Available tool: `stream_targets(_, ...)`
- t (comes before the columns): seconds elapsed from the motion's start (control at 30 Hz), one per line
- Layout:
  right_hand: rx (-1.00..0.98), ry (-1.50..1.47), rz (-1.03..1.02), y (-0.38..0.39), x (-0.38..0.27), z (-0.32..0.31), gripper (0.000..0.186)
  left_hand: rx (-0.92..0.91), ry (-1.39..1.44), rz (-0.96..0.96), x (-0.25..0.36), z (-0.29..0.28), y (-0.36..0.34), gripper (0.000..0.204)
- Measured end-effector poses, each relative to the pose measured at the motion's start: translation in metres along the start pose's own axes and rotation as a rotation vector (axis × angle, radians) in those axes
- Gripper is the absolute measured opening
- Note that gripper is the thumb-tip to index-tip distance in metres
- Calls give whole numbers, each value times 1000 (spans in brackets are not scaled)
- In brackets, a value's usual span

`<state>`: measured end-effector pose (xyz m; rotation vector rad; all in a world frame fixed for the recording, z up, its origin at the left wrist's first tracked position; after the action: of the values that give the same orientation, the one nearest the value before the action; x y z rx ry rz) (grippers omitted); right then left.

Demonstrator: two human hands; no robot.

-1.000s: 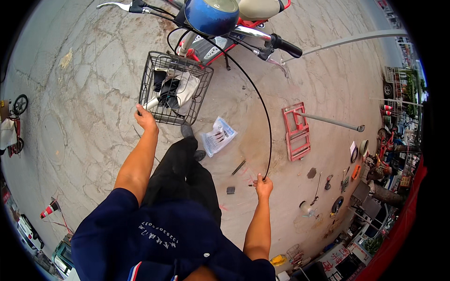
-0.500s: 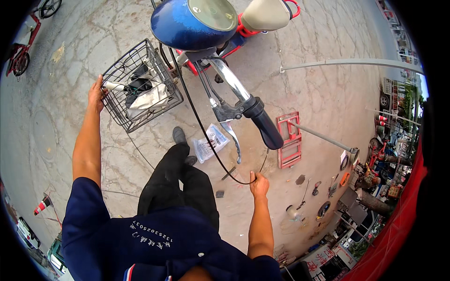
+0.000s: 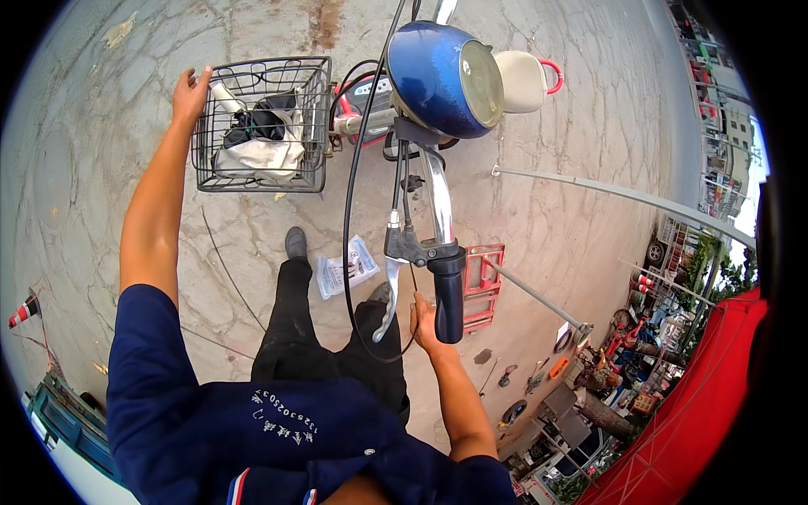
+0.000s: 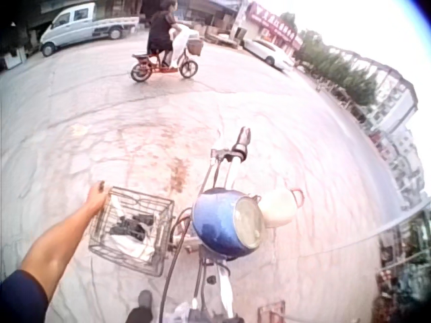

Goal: The person adjusts the brake cable at the handlebar, then routes and secures the cable along the frame. They attach the cable to the front wheel brake mechanism and tighten the connection.

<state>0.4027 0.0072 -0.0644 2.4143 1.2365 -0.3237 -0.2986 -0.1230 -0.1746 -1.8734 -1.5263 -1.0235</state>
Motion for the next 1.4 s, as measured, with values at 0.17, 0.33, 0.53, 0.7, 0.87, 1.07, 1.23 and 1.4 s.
stream_targets(0.17,-21,-29,-248,-44,31,-3,24,114,-156,110,-29,-33,72,79)
stream_targets(0.33,-192,-64,-339,-111,10,-39,7,177,-15,-104,-37,-74,269,63)
stream_targets(0.53,-341,258,-732,-132,69,6,11,-159,806,-506,117,-24,541,65)
stream_targets(0.7,-530,416,-979,-113,36,18,14,-57,944,-279,233,17,561,64)
stream_targets(0.87,-539,209,-1072,-85,-12,4,13,456,763,-221,219,-59,548,34)
stream_targets(1.07,-439,63,-851,-125,29,68,15,448,822,-366,165,-69,489,32)
stream_targets(1.23,-358,441,-675,-205,152,84,19,364,925,-273,137,-51,477,34)
stream_targets(1.4,-90,333,-498,-258,184,33,18,-68,1076,-132,129,-17,460,33)
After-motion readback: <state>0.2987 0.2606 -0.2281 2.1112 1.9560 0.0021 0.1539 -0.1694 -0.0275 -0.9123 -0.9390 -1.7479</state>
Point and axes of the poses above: each hand's wrist, its own y-axis away from the middle knuckle, its own z-axis out of the palm, x = y × z, the point moved 2 cm from there along -y, towards the middle knuckle, and after that the axes turned 1 degree about z, right-handed, at the moved point
